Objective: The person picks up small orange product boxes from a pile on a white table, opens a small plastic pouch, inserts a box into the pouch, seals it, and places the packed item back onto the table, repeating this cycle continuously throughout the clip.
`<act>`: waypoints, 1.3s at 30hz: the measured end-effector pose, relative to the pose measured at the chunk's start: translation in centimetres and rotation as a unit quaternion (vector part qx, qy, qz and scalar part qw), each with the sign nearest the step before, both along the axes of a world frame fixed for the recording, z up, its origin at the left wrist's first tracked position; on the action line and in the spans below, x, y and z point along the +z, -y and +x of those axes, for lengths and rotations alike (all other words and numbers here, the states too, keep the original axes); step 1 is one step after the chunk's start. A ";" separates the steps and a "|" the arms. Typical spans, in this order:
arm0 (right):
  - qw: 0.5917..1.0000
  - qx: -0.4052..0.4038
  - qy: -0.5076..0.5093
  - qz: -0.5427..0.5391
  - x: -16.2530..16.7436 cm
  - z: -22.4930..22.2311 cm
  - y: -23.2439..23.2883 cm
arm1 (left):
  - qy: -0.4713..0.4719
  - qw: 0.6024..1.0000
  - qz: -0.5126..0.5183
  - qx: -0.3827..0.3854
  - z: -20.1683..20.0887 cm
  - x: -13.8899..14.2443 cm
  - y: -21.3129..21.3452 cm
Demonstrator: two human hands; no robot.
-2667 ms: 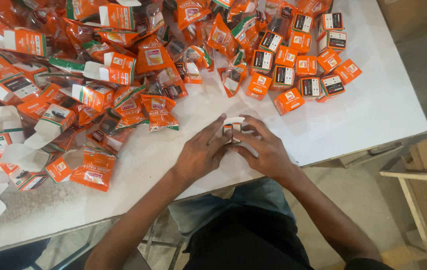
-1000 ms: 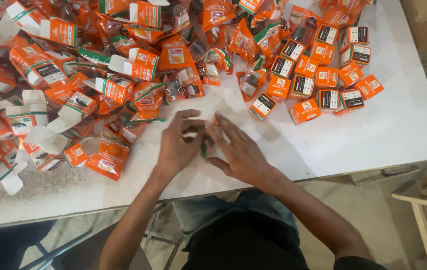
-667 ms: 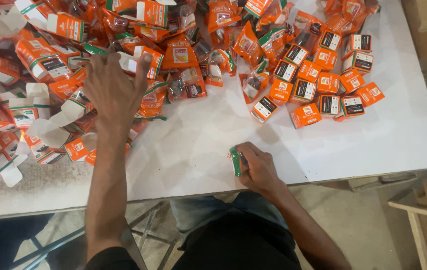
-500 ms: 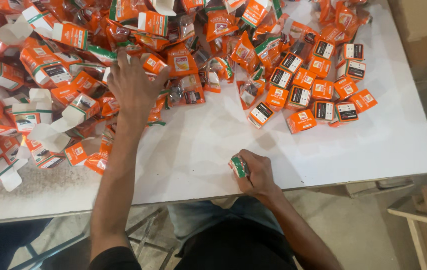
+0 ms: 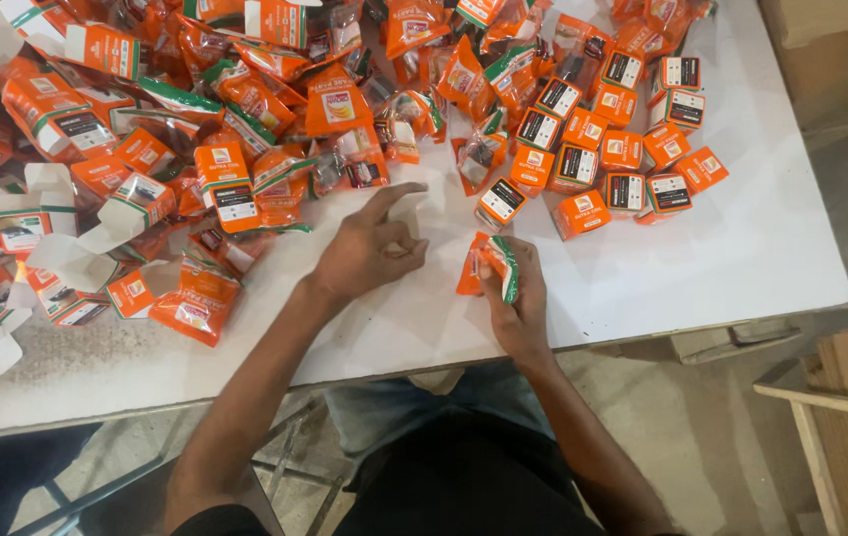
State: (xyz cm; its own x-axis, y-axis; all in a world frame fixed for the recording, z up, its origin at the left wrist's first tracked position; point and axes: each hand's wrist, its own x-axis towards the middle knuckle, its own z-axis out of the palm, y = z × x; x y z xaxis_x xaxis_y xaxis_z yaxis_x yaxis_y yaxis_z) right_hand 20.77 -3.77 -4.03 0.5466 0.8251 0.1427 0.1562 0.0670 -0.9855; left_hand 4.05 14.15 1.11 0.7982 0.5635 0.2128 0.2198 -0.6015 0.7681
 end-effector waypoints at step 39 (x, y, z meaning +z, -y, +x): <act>0.910 0.148 0.358 0.148 4.8 -2.1 -2.5 | -0.004 1.000 0.015 -0.023 -0.9 -5.0 2.3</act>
State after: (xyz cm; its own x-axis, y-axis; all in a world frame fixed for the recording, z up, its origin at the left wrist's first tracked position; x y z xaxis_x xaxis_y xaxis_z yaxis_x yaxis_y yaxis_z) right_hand 18.69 -1.25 0.76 -0.0131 0.7886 0.6147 0.6836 0.4557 -0.5701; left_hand 3.10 11.87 -3.93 0.8245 0.5202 0.2226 0.1974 -0.6332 0.7484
